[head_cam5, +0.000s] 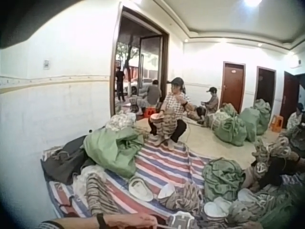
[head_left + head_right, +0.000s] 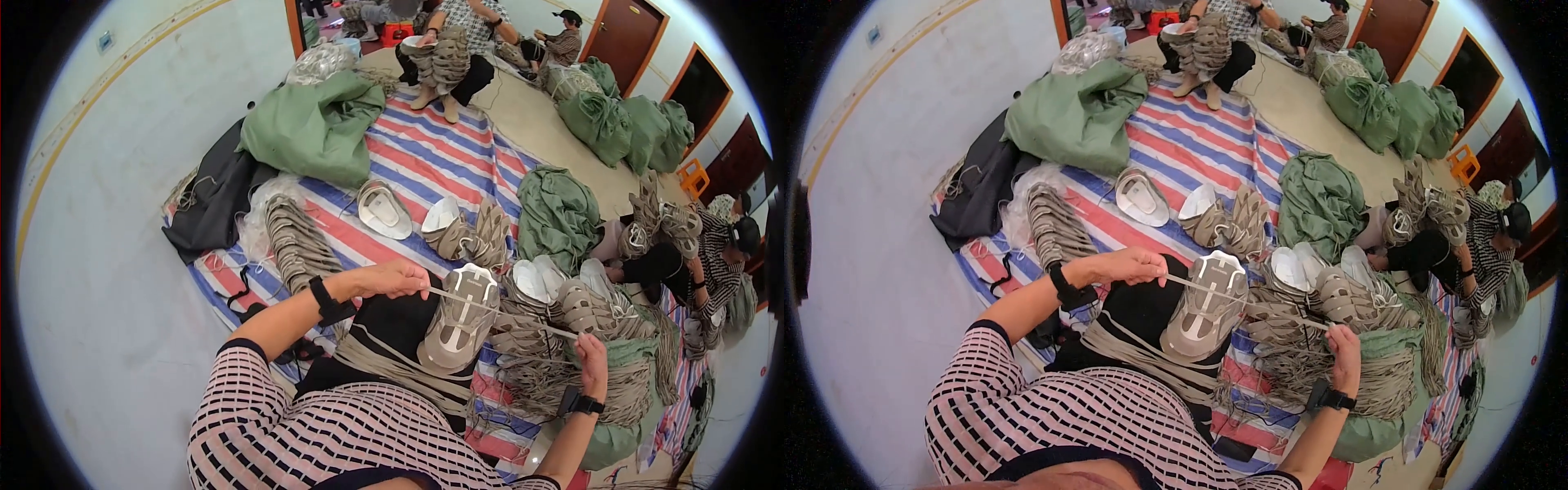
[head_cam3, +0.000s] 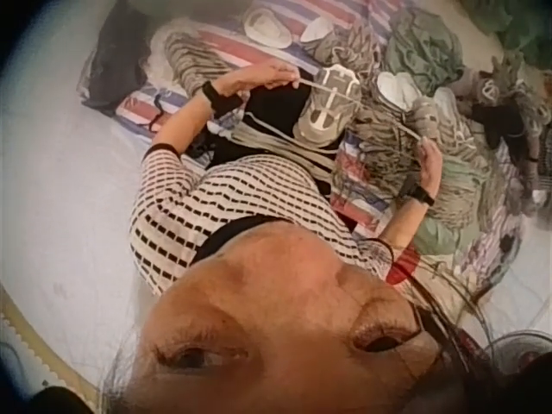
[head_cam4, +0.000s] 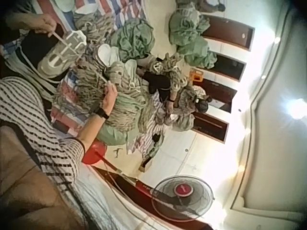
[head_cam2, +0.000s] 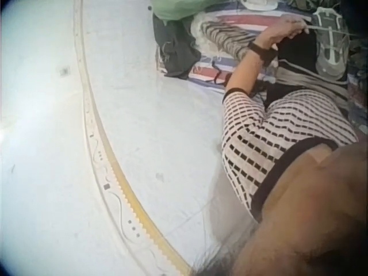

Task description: Lacing shoelaces through the eyelets of a sneaker.

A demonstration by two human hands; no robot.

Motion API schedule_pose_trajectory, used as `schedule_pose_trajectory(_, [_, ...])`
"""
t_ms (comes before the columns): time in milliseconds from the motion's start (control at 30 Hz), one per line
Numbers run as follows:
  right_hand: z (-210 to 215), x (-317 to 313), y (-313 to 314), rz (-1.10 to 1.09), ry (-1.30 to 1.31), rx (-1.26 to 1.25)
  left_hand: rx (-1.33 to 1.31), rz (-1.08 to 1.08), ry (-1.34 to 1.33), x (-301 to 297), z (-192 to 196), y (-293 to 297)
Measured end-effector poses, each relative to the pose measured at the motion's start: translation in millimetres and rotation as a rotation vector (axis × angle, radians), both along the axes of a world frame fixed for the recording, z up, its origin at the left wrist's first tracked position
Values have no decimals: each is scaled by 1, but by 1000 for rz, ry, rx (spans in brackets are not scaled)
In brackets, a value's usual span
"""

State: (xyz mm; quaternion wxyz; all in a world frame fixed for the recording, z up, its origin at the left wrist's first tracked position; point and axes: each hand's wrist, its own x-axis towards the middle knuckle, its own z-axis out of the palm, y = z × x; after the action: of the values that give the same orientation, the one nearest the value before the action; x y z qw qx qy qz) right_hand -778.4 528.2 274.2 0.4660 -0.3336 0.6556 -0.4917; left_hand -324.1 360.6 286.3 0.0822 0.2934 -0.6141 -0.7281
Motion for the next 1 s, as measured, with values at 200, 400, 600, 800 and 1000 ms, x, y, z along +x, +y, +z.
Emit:
schedule_pose_trajectory(200, [-15, -9, 11, 167, 582, 262, -713, -12, -219, -9, -14, 2])
schedule_pose_trajectory(400, [-3, 134, -53, 289, 390, -304, -817, -2, -112, -70, -5, 29])
schedule_pose_trajectory(600, [-5, 211, -61, 412, -19, -165, -1023, 30, -105, -86, -14, 26])
schedule_pose_trajectory(800, [-19, 205, -53, 492, -45, -125, -627, -48, -175, -65, -2, 37])
schedule_pose_trajectory(1000, [-14, 202, -48, 450, 120, -141, -560, -60, -167, -68, -7, 44])
